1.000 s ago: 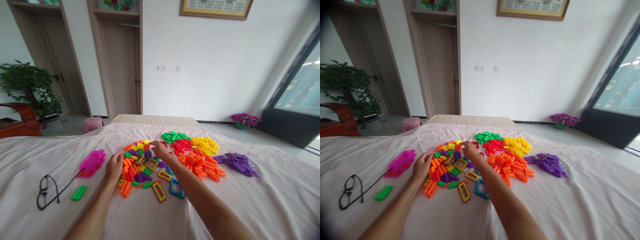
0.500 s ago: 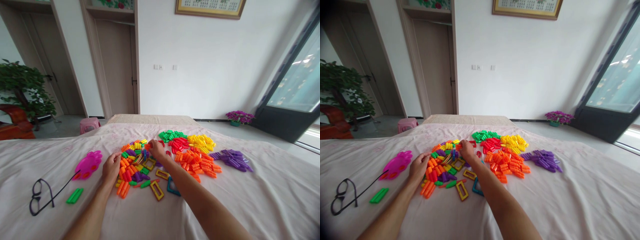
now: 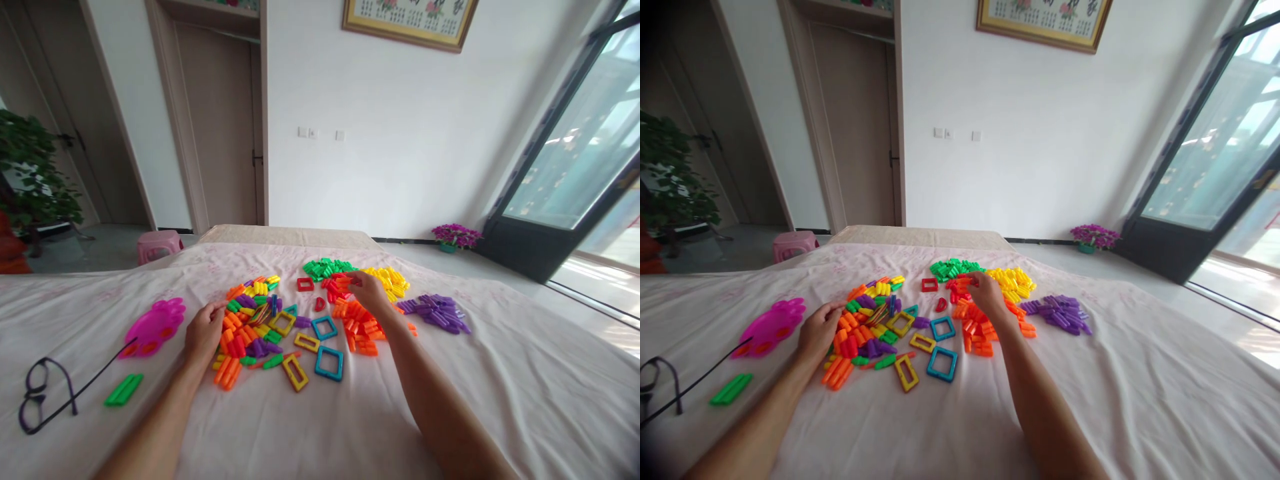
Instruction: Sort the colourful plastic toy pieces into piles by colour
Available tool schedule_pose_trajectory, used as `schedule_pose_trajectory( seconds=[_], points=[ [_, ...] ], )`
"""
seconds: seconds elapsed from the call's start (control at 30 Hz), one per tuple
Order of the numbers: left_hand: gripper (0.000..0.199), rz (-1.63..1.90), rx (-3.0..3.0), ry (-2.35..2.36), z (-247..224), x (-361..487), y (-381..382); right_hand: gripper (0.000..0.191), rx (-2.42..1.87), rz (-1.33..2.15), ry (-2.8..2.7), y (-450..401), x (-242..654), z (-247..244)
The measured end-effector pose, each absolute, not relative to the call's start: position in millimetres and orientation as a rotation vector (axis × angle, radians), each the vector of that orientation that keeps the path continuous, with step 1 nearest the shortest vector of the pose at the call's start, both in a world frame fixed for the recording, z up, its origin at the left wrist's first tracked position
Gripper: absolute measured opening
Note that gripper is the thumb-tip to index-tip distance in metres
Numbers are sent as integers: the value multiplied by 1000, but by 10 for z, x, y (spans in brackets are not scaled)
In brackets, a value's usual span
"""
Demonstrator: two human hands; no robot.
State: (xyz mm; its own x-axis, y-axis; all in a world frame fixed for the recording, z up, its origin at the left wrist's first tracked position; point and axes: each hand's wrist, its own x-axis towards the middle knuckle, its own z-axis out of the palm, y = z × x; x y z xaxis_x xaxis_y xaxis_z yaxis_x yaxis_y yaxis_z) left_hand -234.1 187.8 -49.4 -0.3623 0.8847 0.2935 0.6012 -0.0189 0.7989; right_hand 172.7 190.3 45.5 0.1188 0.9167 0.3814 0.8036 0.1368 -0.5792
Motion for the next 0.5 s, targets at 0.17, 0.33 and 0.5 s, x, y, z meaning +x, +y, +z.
schedule_pose_trajectory(
  seconds=[0.17, 0.33, 0.5],
  points=[
    [32, 1325, 1578, 1951, -510, -2361, 1891, 41, -1951, 27, -1604, 1768, 2168, 497],
    [32, 1320, 1571, 1966, -484, -2347, 1872, 27, -2210, 139, -1712, 1710, 2407, 452],
    [34, 1349, 1563, 1926, -477, -2331, 1862, 28, -2346, -26, -1675, 1665, 2314, 523]
  ],
)
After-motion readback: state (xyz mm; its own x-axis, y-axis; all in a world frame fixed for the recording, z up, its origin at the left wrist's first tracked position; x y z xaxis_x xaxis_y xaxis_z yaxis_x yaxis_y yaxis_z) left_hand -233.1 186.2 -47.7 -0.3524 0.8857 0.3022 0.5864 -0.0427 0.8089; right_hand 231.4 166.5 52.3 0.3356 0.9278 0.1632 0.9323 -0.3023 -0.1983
